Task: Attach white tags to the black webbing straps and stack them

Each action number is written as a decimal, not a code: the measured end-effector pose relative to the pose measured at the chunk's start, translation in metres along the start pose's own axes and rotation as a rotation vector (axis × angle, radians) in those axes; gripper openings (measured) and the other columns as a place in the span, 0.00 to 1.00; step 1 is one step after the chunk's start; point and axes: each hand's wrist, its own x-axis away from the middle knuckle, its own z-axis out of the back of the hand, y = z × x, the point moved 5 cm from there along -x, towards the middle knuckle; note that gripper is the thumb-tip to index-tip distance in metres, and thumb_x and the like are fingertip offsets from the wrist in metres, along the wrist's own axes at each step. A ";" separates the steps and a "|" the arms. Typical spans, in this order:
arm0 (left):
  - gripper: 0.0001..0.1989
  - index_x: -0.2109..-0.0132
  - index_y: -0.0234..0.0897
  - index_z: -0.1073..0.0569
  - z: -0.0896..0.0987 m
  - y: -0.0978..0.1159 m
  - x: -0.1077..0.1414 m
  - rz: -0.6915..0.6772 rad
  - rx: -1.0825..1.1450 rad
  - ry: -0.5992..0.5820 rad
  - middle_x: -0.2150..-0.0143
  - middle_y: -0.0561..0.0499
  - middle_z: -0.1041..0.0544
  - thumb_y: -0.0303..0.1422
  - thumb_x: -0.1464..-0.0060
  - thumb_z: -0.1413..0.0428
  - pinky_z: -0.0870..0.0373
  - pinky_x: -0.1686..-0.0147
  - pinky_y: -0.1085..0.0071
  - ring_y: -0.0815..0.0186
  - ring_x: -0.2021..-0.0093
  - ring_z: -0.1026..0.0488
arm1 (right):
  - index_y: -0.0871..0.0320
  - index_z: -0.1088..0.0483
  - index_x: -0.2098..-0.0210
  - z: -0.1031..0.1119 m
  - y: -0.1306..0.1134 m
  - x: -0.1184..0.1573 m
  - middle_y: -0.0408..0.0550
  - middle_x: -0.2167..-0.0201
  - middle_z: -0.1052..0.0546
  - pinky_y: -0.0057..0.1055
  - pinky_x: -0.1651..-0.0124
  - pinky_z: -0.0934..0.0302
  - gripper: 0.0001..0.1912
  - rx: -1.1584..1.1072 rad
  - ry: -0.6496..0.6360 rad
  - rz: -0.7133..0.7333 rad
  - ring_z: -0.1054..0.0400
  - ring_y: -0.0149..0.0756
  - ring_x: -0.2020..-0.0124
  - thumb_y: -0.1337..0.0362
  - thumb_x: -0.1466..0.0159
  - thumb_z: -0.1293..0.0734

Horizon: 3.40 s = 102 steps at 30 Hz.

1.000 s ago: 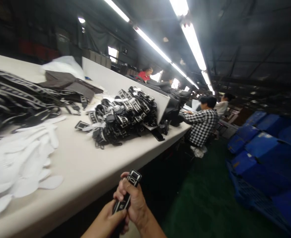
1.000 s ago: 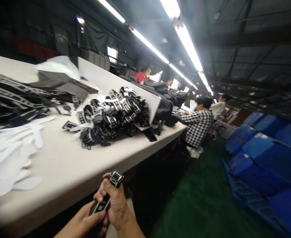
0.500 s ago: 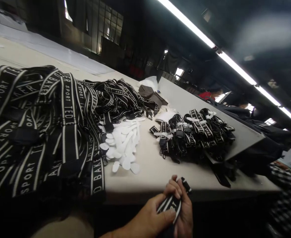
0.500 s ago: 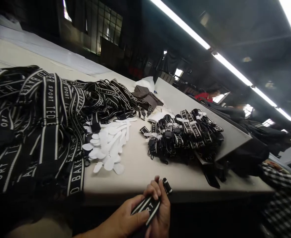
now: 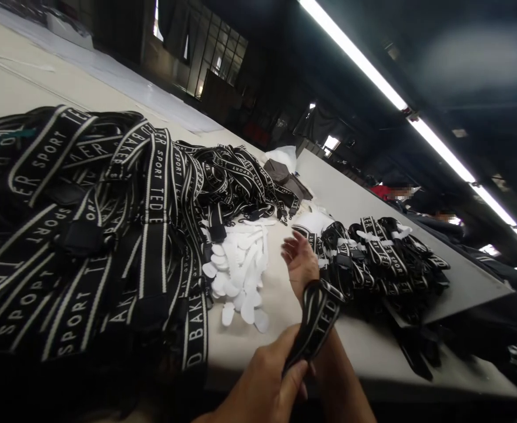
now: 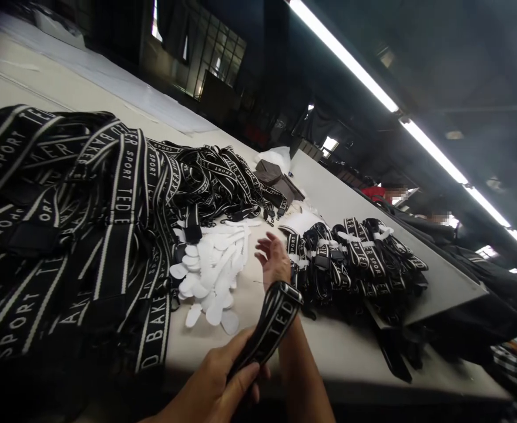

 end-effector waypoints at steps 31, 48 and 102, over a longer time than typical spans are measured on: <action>0.16 0.53 0.38 0.30 -0.004 -0.004 -0.004 0.088 0.082 0.043 0.71 0.53 0.30 0.45 0.38 0.48 0.41 0.74 0.75 0.70 0.74 0.38 | 0.61 0.26 0.71 0.027 -0.065 0.081 0.40 0.81 0.29 0.23 0.81 0.53 0.13 0.332 -0.077 -0.125 0.45 0.23 0.83 0.57 0.46 0.26; 0.36 0.35 0.36 0.41 -0.044 -0.026 0.002 0.326 0.157 -0.035 0.65 0.50 0.22 0.44 0.45 0.40 0.29 0.67 0.71 0.64 0.68 0.26 | 0.59 0.34 0.71 0.122 -0.030 0.214 0.39 0.75 0.26 0.17 0.79 0.45 0.16 -0.439 0.642 -0.202 0.35 0.23 0.78 0.71 0.53 0.24; 0.19 0.59 0.31 0.26 -0.059 -0.094 0.010 0.464 -0.079 -0.199 0.72 0.51 0.26 0.45 0.48 0.44 0.34 0.77 0.72 0.67 0.77 0.32 | 0.56 0.28 0.59 0.109 0.015 0.282 0.46 0.66 0.21 0.32 0.60 0.29 0.11 0.313 0.232 -0.234 0.24 0.38 0.65 0.60 0.40 0.29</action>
